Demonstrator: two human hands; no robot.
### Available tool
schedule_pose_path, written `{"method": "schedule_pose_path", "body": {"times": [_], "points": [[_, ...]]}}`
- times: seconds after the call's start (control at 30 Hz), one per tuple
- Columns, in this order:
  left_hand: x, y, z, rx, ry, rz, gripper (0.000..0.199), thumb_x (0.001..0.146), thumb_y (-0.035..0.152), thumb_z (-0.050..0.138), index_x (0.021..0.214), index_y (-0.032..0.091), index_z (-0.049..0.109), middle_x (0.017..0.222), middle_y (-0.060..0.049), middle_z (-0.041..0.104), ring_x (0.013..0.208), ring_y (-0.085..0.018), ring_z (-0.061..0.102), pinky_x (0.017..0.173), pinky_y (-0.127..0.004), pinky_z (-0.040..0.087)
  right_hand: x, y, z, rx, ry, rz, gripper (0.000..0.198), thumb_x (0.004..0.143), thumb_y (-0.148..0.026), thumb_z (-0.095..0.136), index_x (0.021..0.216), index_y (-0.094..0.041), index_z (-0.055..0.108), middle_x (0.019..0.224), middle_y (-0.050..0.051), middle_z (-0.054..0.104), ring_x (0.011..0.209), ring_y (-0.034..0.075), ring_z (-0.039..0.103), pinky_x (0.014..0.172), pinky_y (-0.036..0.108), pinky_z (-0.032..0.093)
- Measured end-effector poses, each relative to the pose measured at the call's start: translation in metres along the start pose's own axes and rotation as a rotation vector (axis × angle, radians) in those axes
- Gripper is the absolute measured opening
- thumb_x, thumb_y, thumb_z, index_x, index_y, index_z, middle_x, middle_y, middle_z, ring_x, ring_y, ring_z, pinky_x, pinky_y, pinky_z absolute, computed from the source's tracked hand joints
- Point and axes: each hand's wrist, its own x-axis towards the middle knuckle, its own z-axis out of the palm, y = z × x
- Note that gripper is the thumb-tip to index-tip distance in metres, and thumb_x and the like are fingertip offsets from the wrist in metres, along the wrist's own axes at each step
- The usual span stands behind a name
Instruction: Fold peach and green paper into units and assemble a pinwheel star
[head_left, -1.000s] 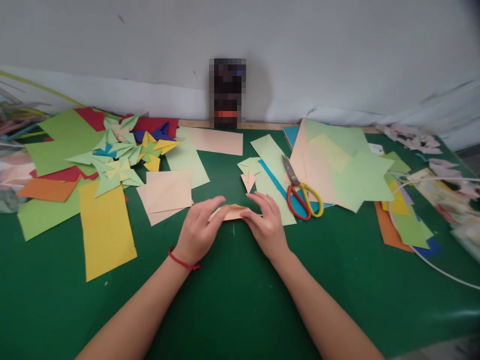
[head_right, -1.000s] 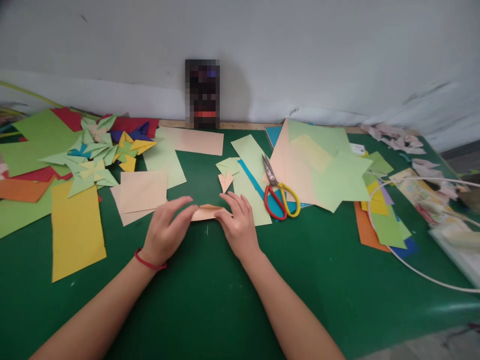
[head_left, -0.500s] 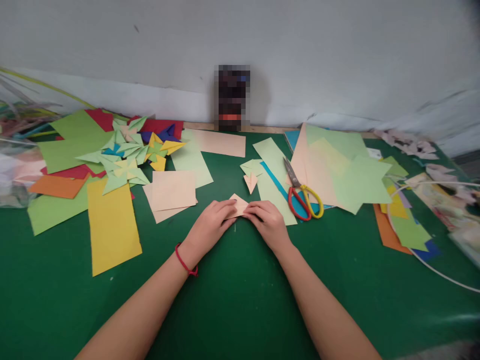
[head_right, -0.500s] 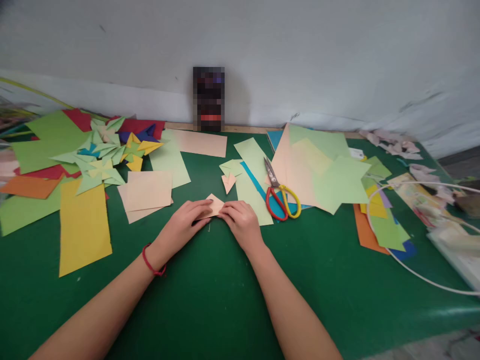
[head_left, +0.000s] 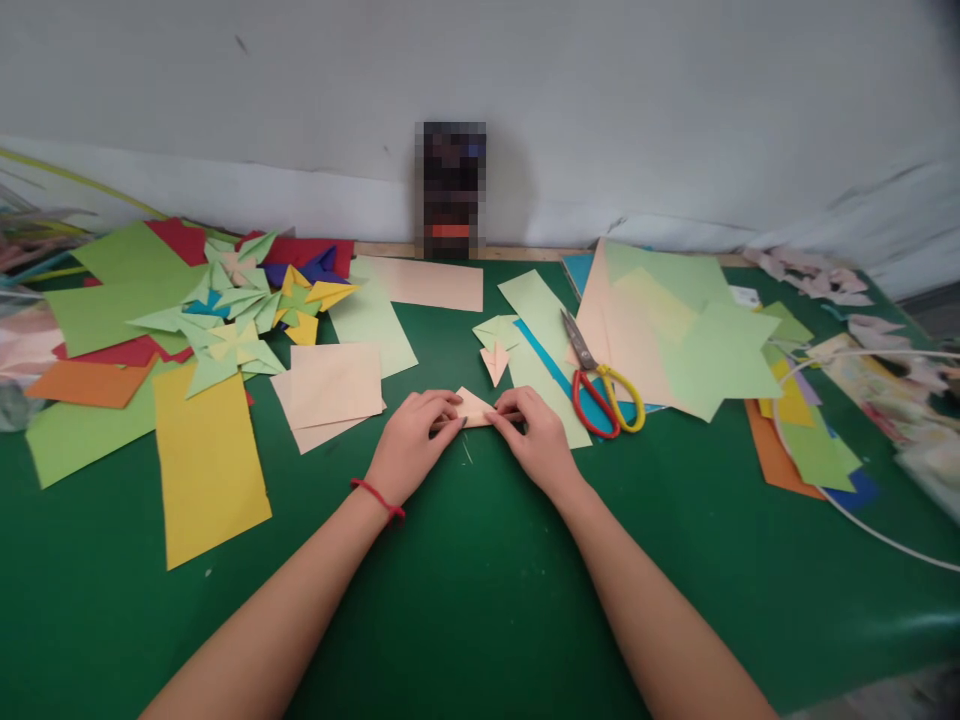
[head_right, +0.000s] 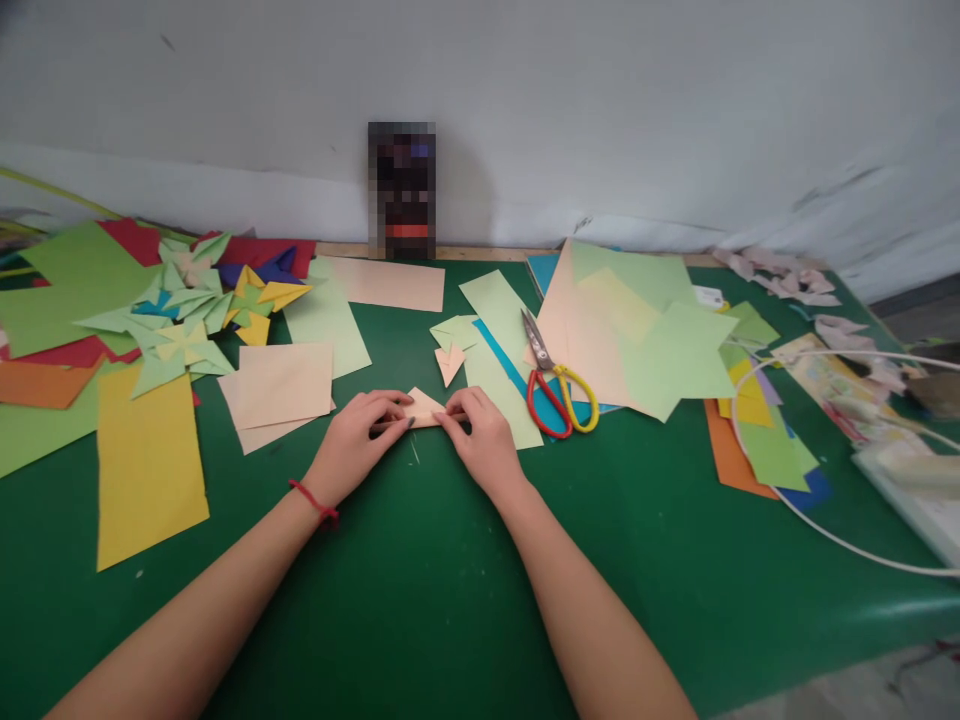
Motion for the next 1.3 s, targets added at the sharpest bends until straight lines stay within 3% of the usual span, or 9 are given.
{"method": "schedule_pose_path", "body": {"times": [0.27, 0.83, 1.07, 1.17, 1.3], "points": [[0.002, -0.002, 0.006, 0.014, 0.036, -0.049, 0.005, 0.084, 0.02, 0.05, 0.086, 0.019, 0.054, 0.097, -0.001, 0.058, 0.086, -0.015, 0.053, 0.077, -0.03, 0.046, -0.001, -0.001, 0.006, -0.116, 0.057, -0.014, 0.009, 0.085, -0.026, 0.049, 0.078, -0.02, 0.047, 0.08, 0.002, 0.05, 0.066, 0.012, 0.054, 0.064, 0.027, 0.046], [0.0, 0.008, 0.012, 0.331, 0.079, -0.051, 0.009, 0.086, 0.018, 0.047, 0.076, 0.019, 0.046, 0.102, 0.0, 0.062, 0.079, -0.016, 0.053, 0.069, -0.032, 0.035, 0.001, -0.011, 0.009, -0.457, 0.042, 0.01, 0.016, 0.089, -0.029, 0.041, 0.078, -0.019, 0.048, 0.078, 0.004, 0.055, 0.07, 0.015, 0.052, 0.06, 0.026, 0.038], [-0.001, 0.01, 0.014, 0.391, 0.104, -0.038, 0.007, 0.087, 0.019, 0.044, 0.083, 0.019, 0.051, 0.101, -0.003, 0.062, 0.078, -0.018, 0.053, 0.071, -0.033, 0.035, 0.0, -0.013, 0.011, -0.485, 0.045, 0.038, 0.017, 0.089, -0.03, 0.041, 0.077, -0.02, 0.047, 0.077, 0.004, 0.054, 0.07, 0.016, 0.051, 0.059, 0.026, 0.037], [-0.002, 0.014, 0.015, 0.458, 0.154, -0.017, 0.01, 0.087, 0.02, 0.045, 0.094, 0.02, 0.053, 0.098, -0.004, 0.063, 0.085, -0.02, 0.053, 0.078, -0.037, 0.034, 0.0, -0.013, 0.012, -0.467, 0.053, 0.028, 0.017, 0.089, -0.03, 0.041, 0.077, -0.02, 0.048, 0.077, 0.005, 0.054, 0.069, 0.017, 0.051, 0.058, 0.027, 0.037], [-0.006, 0.022, 0.017, 0.61, 0.175, 0.073, 0.017, 0.087, 0.015, 0.042, 0.093, 0.022, 0.056, 0.103, -0.007, 0.061, 0.096, -0.024, 0.05, 0.083, -0.043, 0.03, 0.0, -0.011, 0.013, -0.466, 0.061, -0.015, 0.013, 0.089, -0.026, 0.041, 0.082, -0.02, 0.05, 0.081, 0.006, 0.054, 0.072, 0.018, 0.049, 0.061, 0.029, 0.038]]}}
